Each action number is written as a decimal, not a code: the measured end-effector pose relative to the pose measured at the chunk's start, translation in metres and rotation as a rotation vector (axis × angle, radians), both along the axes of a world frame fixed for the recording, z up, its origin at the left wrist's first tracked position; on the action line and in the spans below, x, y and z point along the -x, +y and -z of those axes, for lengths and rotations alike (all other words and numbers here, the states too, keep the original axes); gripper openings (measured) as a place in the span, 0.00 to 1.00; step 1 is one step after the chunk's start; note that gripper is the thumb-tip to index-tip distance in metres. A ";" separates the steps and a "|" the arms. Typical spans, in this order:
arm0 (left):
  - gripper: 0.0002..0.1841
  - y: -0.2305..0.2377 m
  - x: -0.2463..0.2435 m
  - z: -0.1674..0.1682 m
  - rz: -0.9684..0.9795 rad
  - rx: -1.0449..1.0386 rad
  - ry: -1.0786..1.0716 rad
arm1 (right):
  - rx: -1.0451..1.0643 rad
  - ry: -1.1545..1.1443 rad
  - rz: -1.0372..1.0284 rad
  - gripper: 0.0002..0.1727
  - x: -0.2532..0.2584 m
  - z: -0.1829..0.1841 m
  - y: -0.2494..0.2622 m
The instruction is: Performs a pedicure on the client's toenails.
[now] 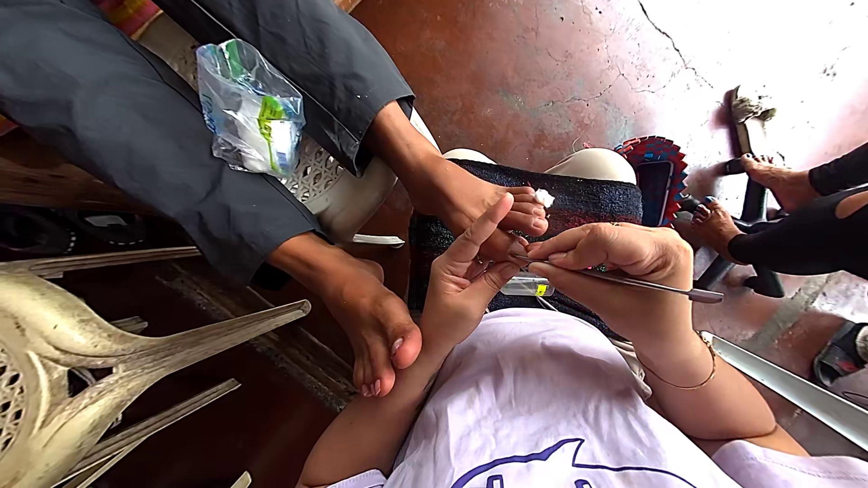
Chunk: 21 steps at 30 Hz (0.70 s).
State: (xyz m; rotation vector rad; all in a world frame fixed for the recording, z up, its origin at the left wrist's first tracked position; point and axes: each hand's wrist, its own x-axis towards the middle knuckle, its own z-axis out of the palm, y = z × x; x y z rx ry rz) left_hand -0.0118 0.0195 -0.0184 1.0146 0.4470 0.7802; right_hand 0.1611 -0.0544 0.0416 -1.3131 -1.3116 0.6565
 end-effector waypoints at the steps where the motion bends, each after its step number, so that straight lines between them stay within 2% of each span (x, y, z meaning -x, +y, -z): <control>1: 0.33 0.000 0.000 0.000 0.002 0.001 0.001 | -0.002 0.004 0.005 0.06 0.000 0.000 0.000; 21: 0.34 0.000 0.000 0.000 -0.009 -0.019 0.006 | -0.038 0.038 0.068 0.08 0.009 0.010 -0.007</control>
